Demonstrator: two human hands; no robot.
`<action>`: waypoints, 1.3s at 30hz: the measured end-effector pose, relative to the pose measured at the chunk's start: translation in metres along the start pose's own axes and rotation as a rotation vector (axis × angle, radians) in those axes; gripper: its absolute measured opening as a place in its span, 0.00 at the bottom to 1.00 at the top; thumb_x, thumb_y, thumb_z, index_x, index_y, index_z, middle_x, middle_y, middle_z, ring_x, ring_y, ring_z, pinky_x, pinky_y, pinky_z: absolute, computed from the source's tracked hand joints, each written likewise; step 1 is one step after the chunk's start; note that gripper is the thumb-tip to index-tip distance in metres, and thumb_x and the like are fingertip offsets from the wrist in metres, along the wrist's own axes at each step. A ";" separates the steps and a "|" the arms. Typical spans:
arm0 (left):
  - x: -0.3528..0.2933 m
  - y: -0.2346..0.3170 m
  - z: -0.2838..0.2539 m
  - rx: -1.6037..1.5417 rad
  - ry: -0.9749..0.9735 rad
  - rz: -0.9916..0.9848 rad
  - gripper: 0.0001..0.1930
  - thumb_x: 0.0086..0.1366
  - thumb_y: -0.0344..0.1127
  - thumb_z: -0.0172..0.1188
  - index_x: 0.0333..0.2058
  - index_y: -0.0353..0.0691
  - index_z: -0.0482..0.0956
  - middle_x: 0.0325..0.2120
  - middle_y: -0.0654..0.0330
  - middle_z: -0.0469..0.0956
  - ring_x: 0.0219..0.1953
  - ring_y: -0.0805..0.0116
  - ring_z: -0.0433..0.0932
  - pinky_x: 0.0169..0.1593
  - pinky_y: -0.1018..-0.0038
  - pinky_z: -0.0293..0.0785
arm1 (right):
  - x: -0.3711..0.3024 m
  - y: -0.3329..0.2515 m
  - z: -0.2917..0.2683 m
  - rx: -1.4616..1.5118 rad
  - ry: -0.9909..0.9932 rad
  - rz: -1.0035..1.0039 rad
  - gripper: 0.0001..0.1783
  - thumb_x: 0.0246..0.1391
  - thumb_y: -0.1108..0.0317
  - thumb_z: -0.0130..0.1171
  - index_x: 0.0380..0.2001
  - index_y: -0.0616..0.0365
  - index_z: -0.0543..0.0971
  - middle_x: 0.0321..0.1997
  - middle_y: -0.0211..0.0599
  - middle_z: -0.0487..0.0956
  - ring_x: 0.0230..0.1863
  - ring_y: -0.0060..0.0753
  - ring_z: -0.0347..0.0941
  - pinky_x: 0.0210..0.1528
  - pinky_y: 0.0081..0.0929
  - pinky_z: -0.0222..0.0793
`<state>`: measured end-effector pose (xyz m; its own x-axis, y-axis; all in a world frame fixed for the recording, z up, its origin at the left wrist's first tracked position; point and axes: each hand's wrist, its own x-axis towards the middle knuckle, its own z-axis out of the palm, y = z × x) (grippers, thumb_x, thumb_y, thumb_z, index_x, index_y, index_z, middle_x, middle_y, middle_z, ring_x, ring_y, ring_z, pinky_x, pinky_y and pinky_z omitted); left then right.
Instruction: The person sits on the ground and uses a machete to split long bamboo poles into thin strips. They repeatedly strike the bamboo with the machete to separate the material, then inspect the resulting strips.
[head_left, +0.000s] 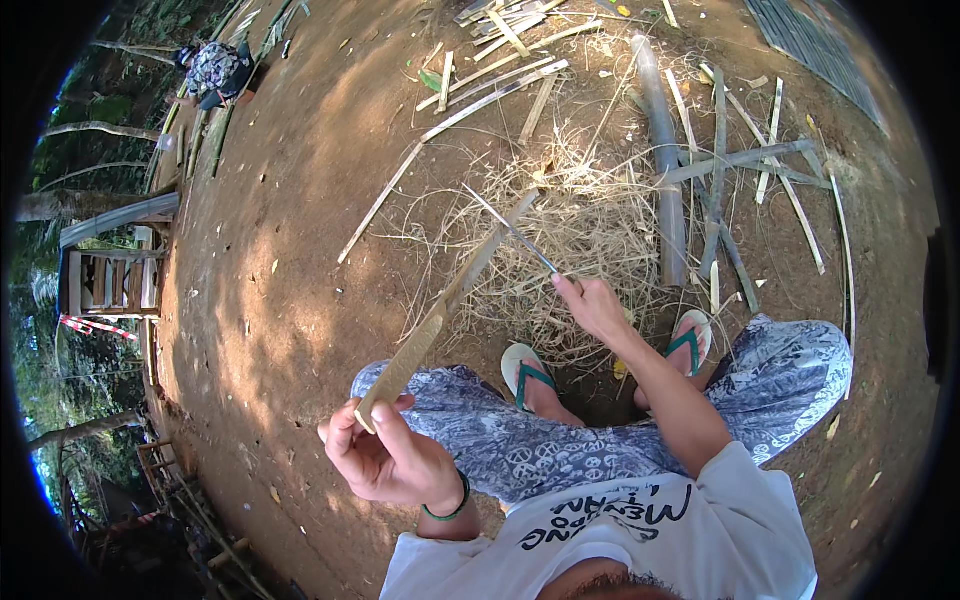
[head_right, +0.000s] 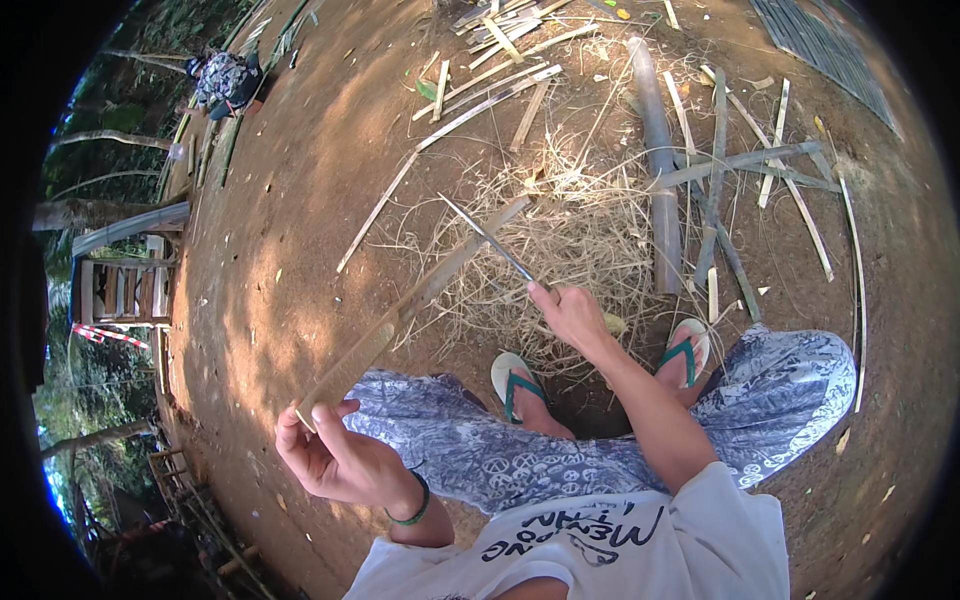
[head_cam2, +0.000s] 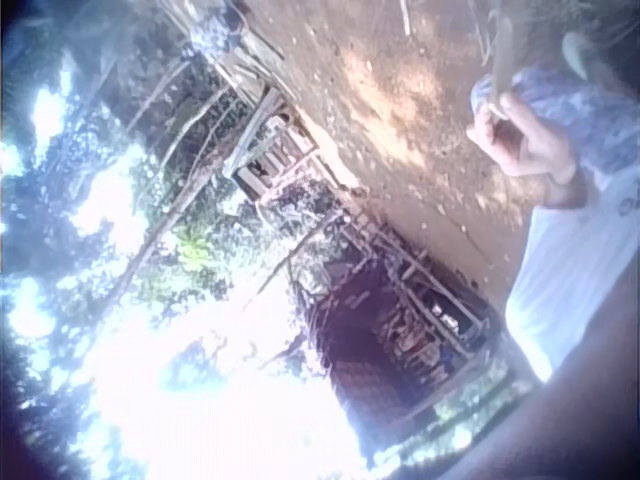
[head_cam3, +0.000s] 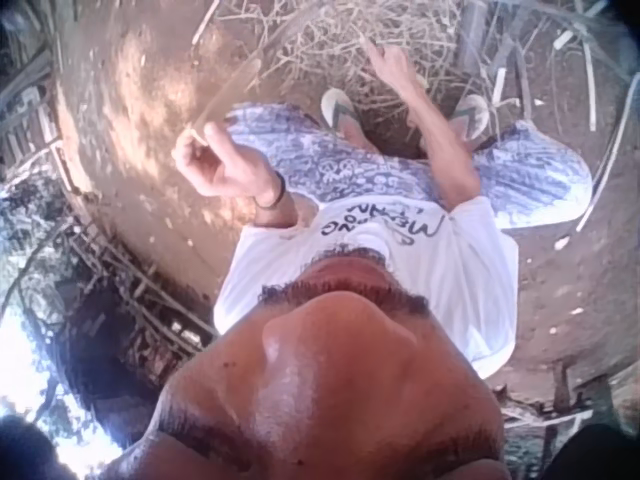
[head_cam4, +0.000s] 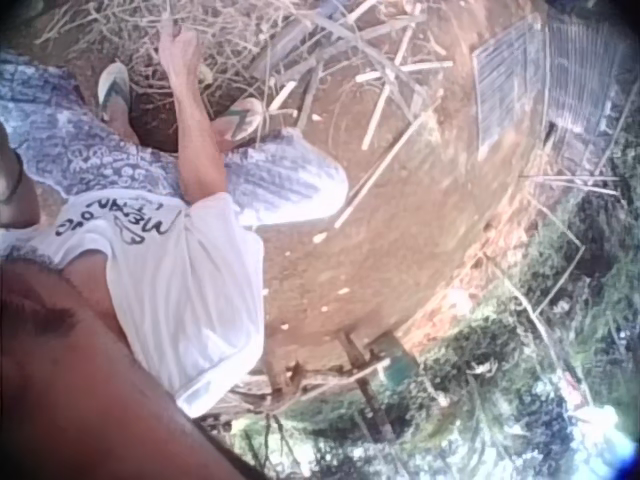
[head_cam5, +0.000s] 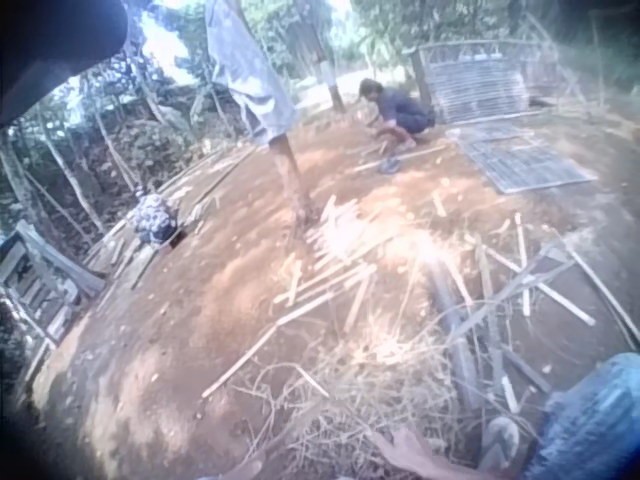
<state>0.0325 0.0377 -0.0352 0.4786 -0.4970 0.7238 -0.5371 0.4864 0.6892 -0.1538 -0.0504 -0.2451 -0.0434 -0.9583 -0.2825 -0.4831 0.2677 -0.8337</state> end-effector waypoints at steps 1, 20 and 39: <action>-0.001 0.000 -0.001 0.008 -0.003 -0.015 0.11 0.66 0.19 0.55 0.47 0.27 0.73 0.38 0.52 0.75 0.28 0.67 0.80 0.30 0.76 0.79 | 0.001 0.002 -0.001 0.008 0.014 -0.051 0.31 0.58 0.43 0.60 0.19 0.65 0.79 0.11 0.45 0.72 0.14 0.45 0.72 0.23 0.41 0.67; 0.005 -0.015 -0.006 0.069 0.065 -0.013 0.13 0.66 0.19 0.54 0.49 0.27 0.74 0.41 0.51 0.78 0.27 0.73 0.78 0.29 0.77 0.80 | 0.031 0.019 0.045 0.052 -0.040 -0.243 0.36 0.60 0.35 0.53 0.23 0.63 0.80 0.15 0.46 0.74 0.20 0.49 0.74 0.28 0.43 0.69; 0.017 -0.028 -0.011 0.080 0.201 -0.025 0.12 0.65 0.18 0.54 0.47 0.25 0.74 0.38 0.50 0.77 0.28 0.70 0.79 0.25 0.80 0.79 | 0.091 0.036 0.048 -0.049 -0.171 0.112 0.45 0.60 0.27 0.41 0.27 0.64 0.83 0.33 0.59 0.82 0.40 0.58 0.81 0.46 0.51 0.73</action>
<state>0.0634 0.0233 -0.0417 0.6171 -0.3510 0.7042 -0.5731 0.4128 0.7079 -0.1332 -0.1227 -0.3235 0.0479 -0.8908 -0.4519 -0.5258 0.3622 -0.7696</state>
